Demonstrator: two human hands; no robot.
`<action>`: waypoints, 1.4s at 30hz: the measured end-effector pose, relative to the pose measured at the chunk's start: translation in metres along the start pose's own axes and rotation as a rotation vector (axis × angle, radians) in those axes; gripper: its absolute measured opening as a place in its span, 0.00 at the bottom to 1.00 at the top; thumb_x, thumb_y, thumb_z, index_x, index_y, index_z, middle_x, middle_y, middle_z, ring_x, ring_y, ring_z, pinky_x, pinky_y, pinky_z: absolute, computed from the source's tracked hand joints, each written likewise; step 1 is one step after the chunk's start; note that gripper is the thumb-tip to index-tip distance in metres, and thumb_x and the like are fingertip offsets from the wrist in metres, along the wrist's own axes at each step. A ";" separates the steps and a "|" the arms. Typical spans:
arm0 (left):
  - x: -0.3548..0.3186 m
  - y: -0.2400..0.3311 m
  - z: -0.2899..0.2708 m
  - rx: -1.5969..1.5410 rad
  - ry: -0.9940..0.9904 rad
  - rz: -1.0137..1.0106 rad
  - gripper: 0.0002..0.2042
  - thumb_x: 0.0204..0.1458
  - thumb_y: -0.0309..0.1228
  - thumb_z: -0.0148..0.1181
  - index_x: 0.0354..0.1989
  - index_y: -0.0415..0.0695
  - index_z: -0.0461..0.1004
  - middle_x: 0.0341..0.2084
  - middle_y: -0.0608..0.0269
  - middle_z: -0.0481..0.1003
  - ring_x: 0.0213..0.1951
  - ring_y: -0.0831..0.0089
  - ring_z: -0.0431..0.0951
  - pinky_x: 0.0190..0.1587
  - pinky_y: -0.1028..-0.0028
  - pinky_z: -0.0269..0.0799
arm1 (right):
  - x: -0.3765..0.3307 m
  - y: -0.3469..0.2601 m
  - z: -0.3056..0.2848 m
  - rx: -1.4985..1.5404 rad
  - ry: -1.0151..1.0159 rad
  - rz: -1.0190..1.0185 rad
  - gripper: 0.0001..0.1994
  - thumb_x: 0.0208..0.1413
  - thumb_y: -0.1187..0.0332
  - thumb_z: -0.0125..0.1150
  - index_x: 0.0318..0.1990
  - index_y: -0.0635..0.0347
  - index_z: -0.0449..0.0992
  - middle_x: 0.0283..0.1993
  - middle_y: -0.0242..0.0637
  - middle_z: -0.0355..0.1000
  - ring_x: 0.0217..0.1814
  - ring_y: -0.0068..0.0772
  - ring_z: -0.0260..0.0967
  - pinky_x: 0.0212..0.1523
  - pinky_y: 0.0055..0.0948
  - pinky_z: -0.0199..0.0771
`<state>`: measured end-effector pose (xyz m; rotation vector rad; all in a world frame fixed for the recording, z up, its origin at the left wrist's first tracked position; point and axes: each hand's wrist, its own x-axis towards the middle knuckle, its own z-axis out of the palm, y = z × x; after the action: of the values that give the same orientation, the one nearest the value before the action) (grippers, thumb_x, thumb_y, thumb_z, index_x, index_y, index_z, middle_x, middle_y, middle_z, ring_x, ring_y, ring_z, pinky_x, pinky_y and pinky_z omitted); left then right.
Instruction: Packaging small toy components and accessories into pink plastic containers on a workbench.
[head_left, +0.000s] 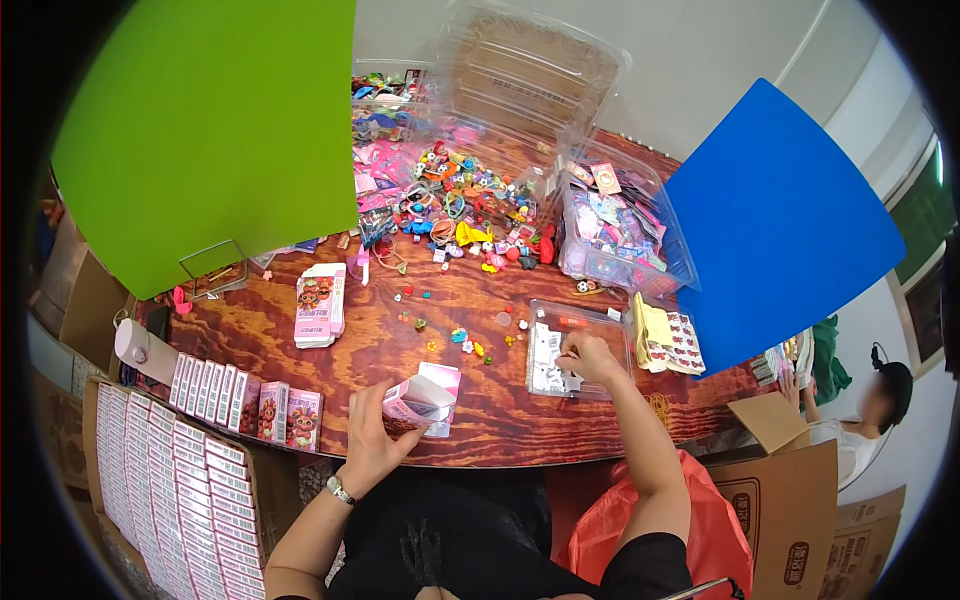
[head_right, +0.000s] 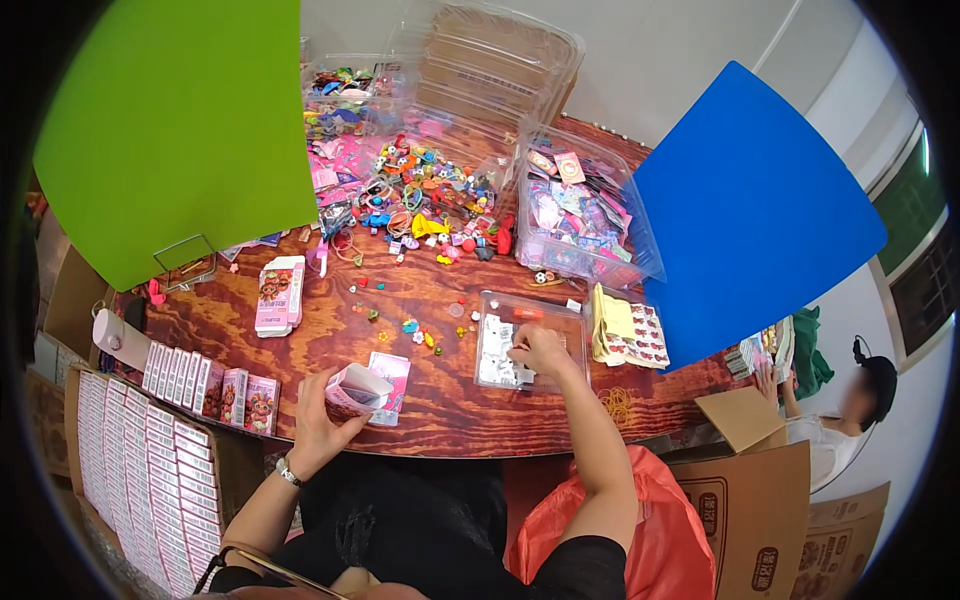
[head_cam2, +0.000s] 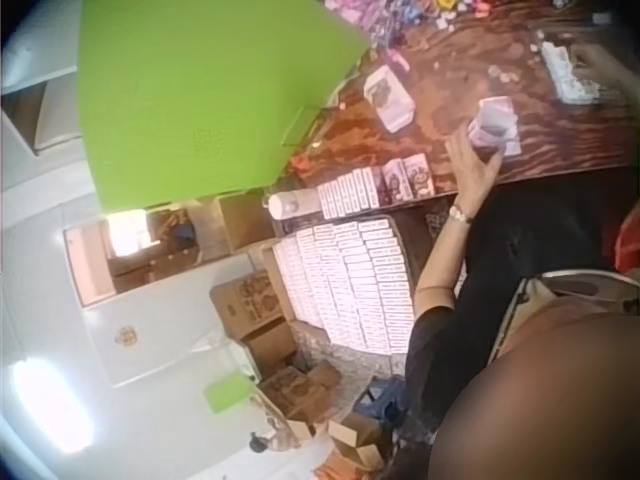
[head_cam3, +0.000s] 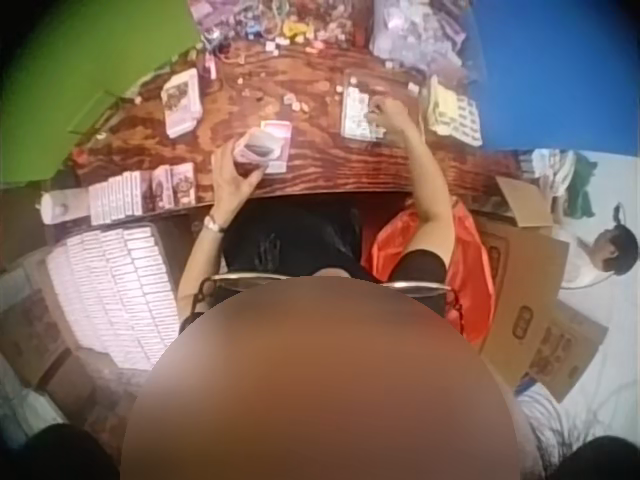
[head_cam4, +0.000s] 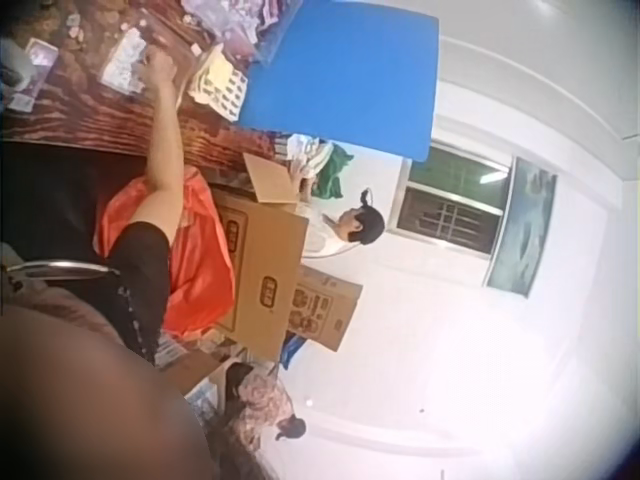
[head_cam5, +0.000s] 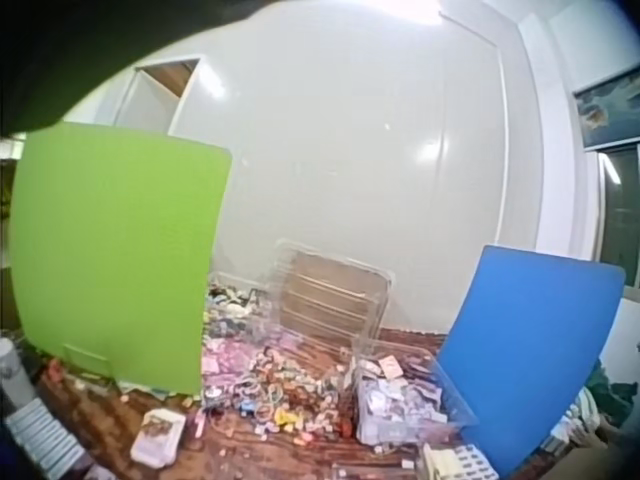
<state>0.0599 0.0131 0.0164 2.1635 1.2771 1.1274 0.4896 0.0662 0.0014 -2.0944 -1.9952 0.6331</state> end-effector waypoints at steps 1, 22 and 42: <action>0.000 0.000 0.000 -0.004 -0.002 0.002 0.38 0.37 0.30 0.78 0.58 0.36 0.66 0.48 0.47 0.71 0.51 0.49 0.71 0.53 0.58 0.68 | -0.001 0.000 -0.002 -0.001 -0.001 -0.002 0.16 0.48 0.59 0.74 0.37 0.59 0.80 0.34 0.43 0.79 0.37 0.42 0.78 0.40 0.37 0.76; 0.004 0.002 0.026 -0.058 -0.047 -0.059 0.37 0.43 0.40 0.75 0.59 0.35 0.65 0.48 0.45 0.72 0.52 0.48 0.72 0.55 0.55 0.66 | -0.054 -0.156 -0.040 0.434 0.186 -0.317 0.07 0.57 0.70 0.69 0.40 0.61 0.81 0.32 0.29 0.77 0.29 0.17 0.70 0.30 0.23 0.70; -0.005 0.006 0.017 -0.210 0.058 -0.108 0.41 0.41 0.37 0.78 0.63 0.37 0.63 0.53 0.46 0.73 0.53 0.51 0.74 0.55 0.59 0.70 | -0.071 -0.241 -0.003 0.047 0.450 -0.980 0.17 0.45 0.71 0.74 0.45 0.58 0.79 0.54 0.42 0.73 0.48 0.48 0.75 0.46 0.41 0.77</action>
<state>0.0752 0.0072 0.0079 1.9004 1.2243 1.2289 0.2717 0.0173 0.1161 -0.8725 -2.2955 0.0123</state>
